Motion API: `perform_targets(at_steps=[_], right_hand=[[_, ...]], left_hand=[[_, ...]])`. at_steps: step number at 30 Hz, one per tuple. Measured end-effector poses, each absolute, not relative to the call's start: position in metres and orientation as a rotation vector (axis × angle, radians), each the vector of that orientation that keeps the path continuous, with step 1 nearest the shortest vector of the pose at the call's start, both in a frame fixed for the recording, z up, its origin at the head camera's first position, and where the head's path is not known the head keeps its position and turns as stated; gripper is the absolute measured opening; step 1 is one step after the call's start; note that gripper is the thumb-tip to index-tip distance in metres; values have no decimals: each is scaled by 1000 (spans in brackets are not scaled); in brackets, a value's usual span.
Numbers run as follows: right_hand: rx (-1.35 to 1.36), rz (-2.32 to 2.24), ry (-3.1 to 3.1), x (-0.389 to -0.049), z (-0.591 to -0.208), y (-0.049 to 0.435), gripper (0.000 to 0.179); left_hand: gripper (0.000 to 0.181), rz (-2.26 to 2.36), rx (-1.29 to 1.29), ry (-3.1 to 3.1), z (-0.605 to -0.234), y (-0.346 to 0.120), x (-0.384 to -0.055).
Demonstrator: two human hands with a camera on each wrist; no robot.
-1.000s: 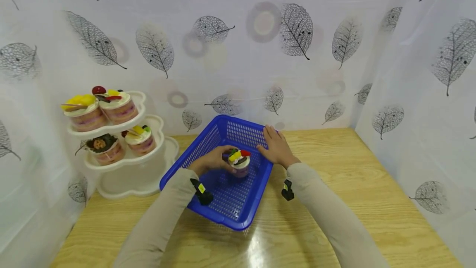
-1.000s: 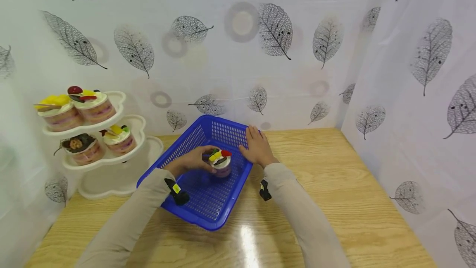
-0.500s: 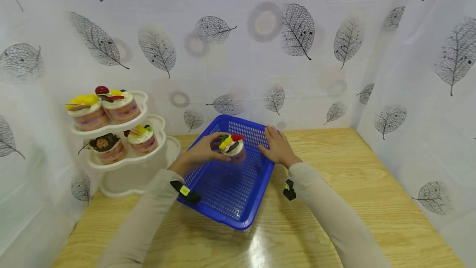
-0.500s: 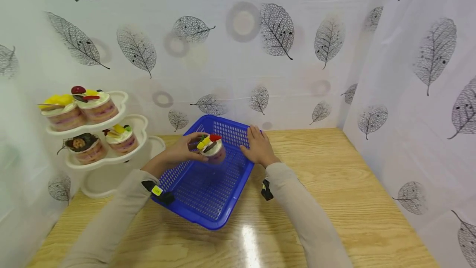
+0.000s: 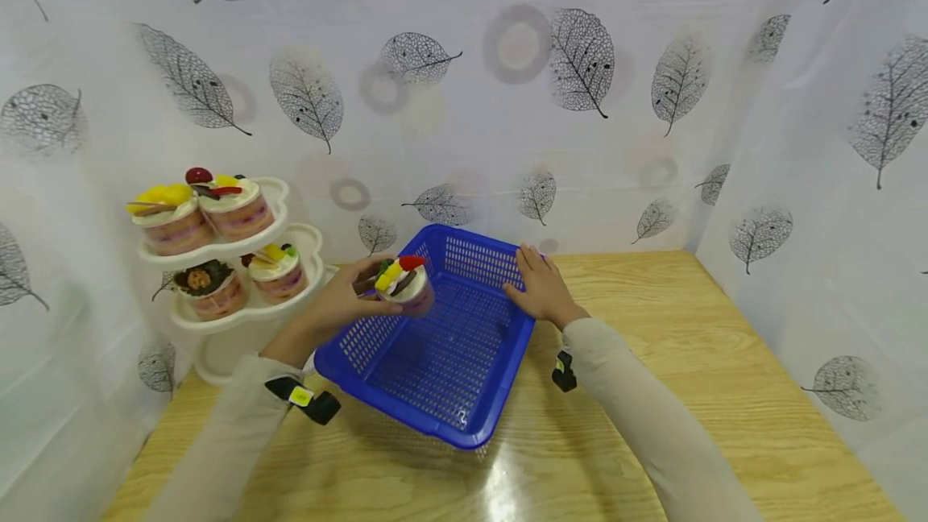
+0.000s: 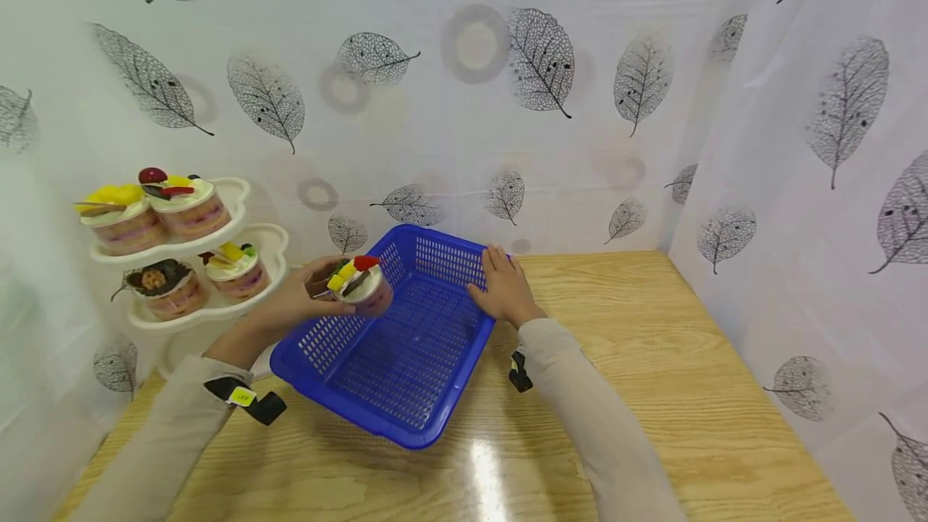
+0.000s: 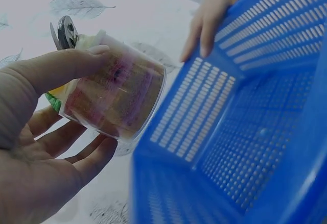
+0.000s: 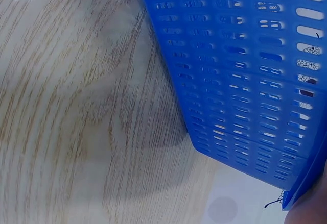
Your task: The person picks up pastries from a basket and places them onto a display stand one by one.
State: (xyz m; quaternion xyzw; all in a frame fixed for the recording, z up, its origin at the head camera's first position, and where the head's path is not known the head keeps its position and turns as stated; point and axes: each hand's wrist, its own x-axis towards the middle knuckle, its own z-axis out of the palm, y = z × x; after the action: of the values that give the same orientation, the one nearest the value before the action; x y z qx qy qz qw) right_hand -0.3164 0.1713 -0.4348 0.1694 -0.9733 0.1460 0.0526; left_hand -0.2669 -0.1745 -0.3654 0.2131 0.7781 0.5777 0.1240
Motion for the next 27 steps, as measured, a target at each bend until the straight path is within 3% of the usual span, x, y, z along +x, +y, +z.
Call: perform_targets(at_steps=[15,27], right_hand=[[518,444,-2968,-317,-435,171,74],[497,442,-2994,-319,-437,172,75]], left_hand=[[81,1616,419,2432,-357,-248,-236],[77,1521,383,2497,-361,-282,-221]])
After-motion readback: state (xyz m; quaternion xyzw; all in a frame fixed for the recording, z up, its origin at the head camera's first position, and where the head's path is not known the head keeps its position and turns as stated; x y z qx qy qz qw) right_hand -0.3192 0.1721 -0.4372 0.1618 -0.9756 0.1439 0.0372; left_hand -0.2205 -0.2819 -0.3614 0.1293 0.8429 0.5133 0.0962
